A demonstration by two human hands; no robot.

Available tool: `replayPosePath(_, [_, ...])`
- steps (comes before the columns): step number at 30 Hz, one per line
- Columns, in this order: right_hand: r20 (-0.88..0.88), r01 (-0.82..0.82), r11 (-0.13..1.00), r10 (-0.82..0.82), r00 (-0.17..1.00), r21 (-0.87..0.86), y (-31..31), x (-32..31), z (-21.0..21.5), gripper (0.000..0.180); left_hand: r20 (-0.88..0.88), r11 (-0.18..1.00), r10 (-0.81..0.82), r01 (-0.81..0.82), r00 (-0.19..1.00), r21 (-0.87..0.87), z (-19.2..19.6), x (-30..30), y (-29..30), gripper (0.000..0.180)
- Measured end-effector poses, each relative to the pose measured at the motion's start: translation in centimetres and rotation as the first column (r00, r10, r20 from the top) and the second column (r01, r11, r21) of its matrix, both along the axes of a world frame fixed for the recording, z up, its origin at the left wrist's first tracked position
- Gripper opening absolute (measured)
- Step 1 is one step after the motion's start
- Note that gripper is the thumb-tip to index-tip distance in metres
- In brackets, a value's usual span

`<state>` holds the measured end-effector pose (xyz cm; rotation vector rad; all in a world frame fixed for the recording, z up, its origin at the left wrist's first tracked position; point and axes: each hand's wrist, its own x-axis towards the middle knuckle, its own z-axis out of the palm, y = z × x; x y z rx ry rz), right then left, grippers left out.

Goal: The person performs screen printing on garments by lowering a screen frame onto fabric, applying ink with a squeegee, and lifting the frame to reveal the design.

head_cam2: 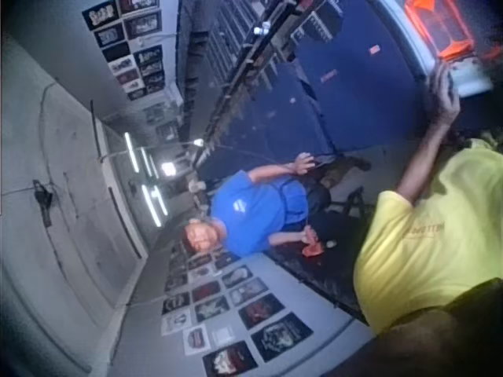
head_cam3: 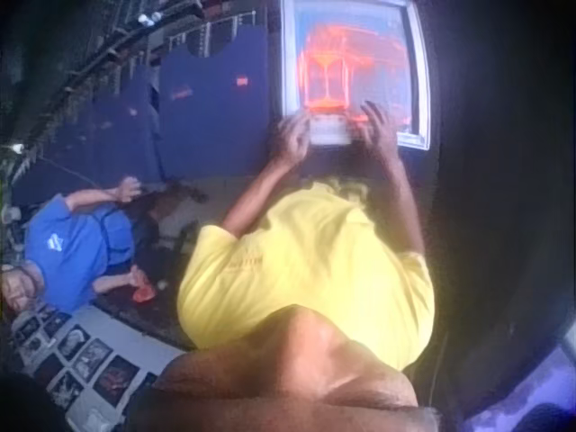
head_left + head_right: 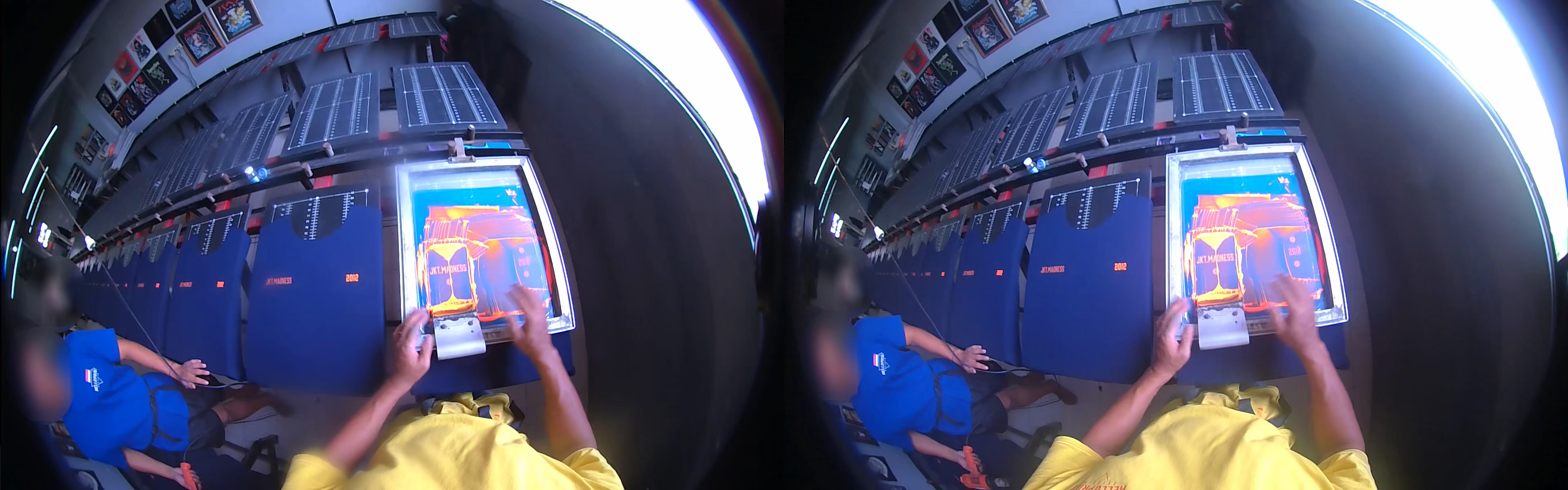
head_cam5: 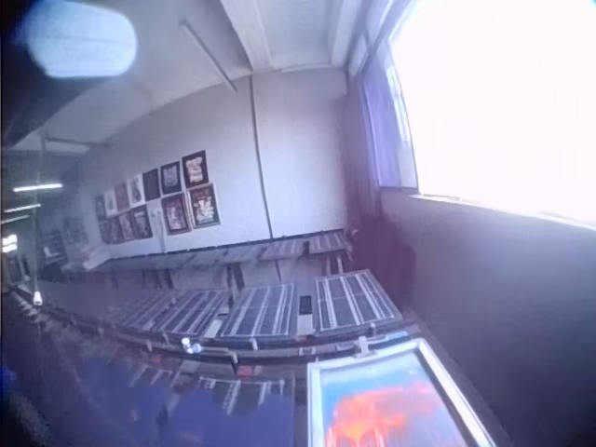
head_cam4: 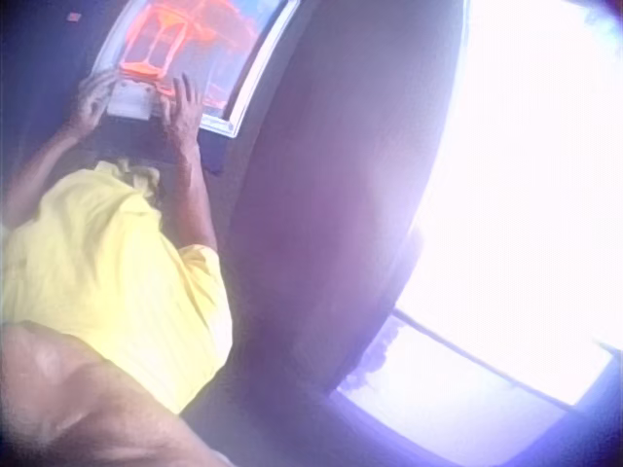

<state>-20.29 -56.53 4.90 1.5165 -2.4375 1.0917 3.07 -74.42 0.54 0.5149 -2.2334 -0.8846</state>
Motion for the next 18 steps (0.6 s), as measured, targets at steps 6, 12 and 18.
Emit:
replayPosePath(6, [0.258, 0.404, 0.911, -0.411, 0.874, 0.081, 2.6, -11.5, -1.9, 0.044, 0.102, 0.858, 0.213, -0.236, 0.972, 0.456, -3.2, -2.9, -5.4, 0.057])
replayPosePath(12, [0.650, 0.370, 0.924, -0.220, 0.727, -0.102, 3.6, -13.6, -4.5, 0.043, 0.015, 0.718, 0.242, -0.189, 0.970, 0.670, -4.9, -4.4, -6.7, 0.059])
replayPosePath(18, [0.834, 0.338, 0.863, 0.155, 0.529, -0.375, 4.6, -14.6, -4.5, 0.057, 0.005, 0.672, 0.186, -0.131, 0.983, 0.729, -1.7, -3.9, -6.0, 0.059])
